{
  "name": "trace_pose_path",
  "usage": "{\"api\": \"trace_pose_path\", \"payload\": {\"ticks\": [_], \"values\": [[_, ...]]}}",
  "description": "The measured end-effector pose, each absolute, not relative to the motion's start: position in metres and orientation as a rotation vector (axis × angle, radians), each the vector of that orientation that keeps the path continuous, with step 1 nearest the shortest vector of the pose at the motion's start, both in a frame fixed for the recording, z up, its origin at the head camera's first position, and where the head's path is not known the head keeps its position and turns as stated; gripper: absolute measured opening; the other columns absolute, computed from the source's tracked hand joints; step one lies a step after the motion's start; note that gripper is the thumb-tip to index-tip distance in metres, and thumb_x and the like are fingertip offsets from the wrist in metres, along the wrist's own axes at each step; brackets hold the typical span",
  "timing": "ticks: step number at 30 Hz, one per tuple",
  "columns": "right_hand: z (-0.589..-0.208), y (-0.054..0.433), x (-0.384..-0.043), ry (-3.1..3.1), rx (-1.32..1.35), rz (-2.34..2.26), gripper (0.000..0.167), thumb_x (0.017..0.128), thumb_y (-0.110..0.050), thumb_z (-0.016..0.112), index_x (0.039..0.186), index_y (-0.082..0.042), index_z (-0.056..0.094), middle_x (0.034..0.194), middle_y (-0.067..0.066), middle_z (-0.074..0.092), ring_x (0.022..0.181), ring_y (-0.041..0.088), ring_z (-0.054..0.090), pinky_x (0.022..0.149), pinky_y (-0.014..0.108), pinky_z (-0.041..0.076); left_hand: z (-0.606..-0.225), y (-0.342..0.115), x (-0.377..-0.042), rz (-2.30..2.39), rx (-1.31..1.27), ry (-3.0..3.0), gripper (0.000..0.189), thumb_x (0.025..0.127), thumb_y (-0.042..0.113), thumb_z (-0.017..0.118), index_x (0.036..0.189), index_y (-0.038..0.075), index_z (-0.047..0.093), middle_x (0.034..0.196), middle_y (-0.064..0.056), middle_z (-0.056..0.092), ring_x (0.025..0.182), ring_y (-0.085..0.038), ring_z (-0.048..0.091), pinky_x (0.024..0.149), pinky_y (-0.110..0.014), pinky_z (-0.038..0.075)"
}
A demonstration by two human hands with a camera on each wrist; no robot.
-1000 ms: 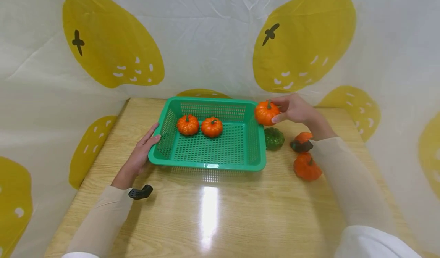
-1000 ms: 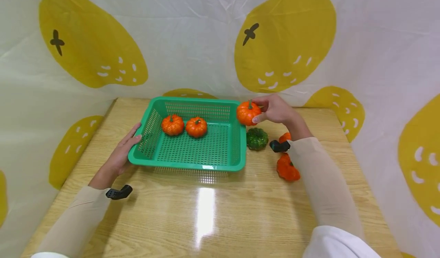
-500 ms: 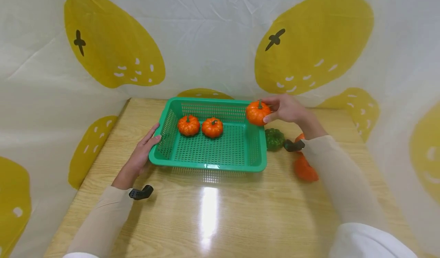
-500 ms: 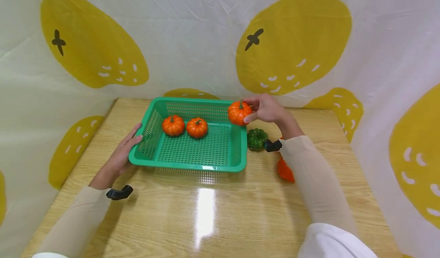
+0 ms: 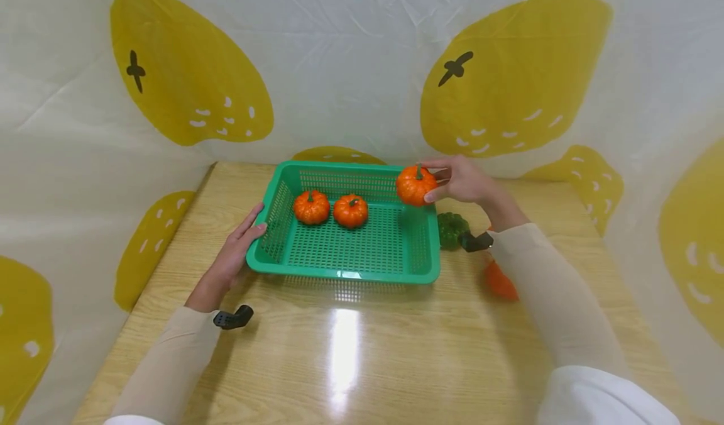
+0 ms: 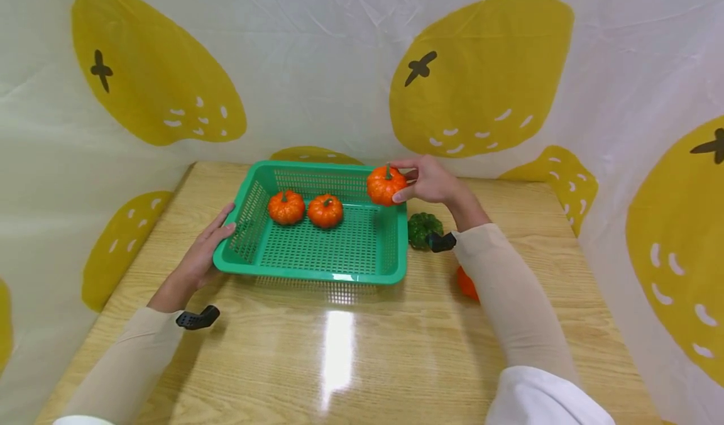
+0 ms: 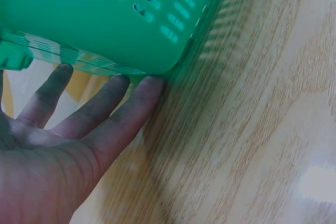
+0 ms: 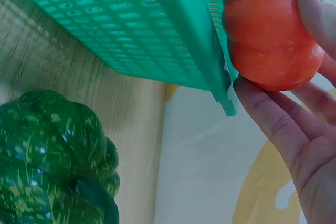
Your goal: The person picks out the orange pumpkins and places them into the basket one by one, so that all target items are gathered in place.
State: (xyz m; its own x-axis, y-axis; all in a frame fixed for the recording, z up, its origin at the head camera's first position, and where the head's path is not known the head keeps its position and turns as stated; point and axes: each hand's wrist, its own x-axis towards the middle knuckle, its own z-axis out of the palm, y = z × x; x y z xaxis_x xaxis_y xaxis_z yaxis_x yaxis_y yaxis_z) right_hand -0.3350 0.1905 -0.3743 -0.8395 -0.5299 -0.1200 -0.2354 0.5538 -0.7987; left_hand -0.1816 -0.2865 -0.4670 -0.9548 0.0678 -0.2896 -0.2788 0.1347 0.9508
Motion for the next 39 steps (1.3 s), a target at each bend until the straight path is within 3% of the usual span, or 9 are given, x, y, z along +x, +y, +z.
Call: {"api": "trace_pose_path", "payload": {"ticks": [10, 21, 29, 39], "values": [[-0.38, 0.18, -0.337, 2.449, -0.65, -1.199, 0.074, 0.08, -0.001, 0.089, 0.147, -0.006, 0.059, 0.155, 0.017, 0.054, 0.132, 0.042, 0.061, 0.101, 0.052, 0.056, -0.466, -0.286, -0.182, 1.892, -0.21, 2.151, 0.061, 0.109, 0.052, 0.045, 0.163, 0.052, 0.016, 0.177, 0.002, 0.01, 0.15, -0.03, 0.031, 0.092, -0.015, 0.049], [-0.386, 0.171, -0.337, 2.446, -0.695, -1.196, 0.074, 0.079, -0.001, 0.089, 0.146, 0.0, 0.059, 0.145, 0.022, 0.063, 0.127, 0.041, 0.065, 0.106, 0.053, 0.053, -0.468, -0.287, -0.184, 1.903, -0.204, 2.143, 0.061, 0.109, 0.051, 0.046, 0.163, 0.052, 0.017, 0.177, 0.001, 0.012, 0.145, -0.027, 0.036, 0.092, -0.016, 0.05], [-0.392, 0.166, -0.339, 2.456, -0.709, -1.204, 0.071, 0.077, -0.002, 0.091, 0.141, 0.003, 0.062, 0.137, 0.024, 0.067, 0.12, 0.042, 0.069, 0.104, 0.053, 0.054, -0.468, -0.287, -0.182, 1.904, -0.197, 2.145, 0.061, 0.11, 0.051, 0.046, 0.164, 0.051, 0.016, 0.177, 0.0, 0.01, 0.151, -0.031, 0.031, 0.092, -0.015, 0.05], [-0.399, 0.159, -0.338, 2.459, -0.71, -1.164, 0.069, 0.075, 0.001, 0.092, 0.138, 0.004, 0.065, 0.136, 0.024, 0.068, 0.124, 0.04, 0.067, 0.107, 0.053, 0.052, -0.468, -0.287, -0.182, 1.923, -0.189, 2.13, 0.061, 0.11, 0.05, 0.045, 0.164, 0.051, 0.016, 0.177, 0.001, 0.01, 0.151, -0.03, 0.03, 0.092, -0.015, 0.05]]}}
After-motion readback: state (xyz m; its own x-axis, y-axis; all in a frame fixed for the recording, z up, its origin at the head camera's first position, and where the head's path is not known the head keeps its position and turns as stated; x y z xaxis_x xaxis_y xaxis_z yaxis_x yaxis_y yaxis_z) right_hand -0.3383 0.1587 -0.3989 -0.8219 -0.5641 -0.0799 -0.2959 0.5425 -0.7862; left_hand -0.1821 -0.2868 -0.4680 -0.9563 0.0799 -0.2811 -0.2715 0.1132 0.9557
